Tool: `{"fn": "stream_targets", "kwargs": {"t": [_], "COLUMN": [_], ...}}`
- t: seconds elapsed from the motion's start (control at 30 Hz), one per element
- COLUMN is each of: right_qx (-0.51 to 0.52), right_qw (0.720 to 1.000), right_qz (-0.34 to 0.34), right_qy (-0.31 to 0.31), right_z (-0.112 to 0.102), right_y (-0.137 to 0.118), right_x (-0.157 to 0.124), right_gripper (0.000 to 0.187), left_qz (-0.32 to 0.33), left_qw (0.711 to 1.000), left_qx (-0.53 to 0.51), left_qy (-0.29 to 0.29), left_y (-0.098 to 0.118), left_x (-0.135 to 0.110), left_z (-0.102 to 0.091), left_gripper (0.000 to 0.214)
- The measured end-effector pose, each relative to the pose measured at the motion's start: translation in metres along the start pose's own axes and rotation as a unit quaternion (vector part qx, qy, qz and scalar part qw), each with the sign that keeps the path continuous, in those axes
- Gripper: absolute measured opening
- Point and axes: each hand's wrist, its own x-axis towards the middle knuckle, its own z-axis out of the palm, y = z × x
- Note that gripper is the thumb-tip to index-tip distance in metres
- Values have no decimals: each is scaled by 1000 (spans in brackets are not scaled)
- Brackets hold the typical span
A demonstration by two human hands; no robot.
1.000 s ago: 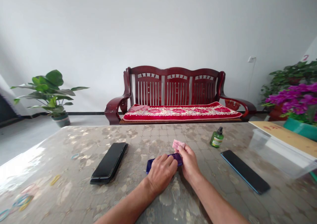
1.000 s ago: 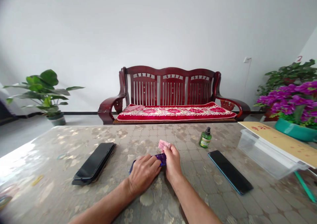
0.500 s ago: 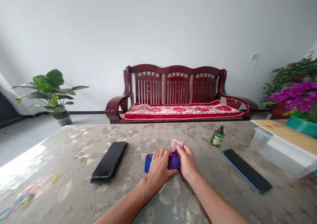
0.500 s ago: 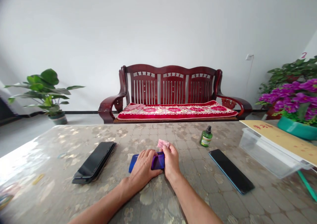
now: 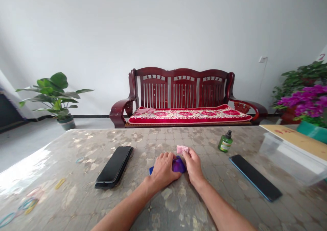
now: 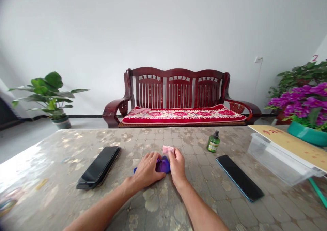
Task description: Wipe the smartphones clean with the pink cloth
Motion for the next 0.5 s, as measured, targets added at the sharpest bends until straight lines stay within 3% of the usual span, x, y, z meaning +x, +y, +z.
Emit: {"fn": "stream_targets", "kwargs": {"t": [0.2, 0.5], "right_qx": [-16, -126], "right_qw": [1000, 992], "right_qz": [5, -27], "right_qy": [2, 14], "right_z": [-7, -24], "right_y": [2, 10], "right_x": [4, 12], "right_gripper": [36, 39], "left_qz": [-61, -178], "left_qw": [996, 977], "left_qx": [57, 118], "left_qy": [-6, -5], "left_y": [13, 30], "left_x": [0, 13], "left_z": [1, 3], "left_gripper": [36, 41]}}
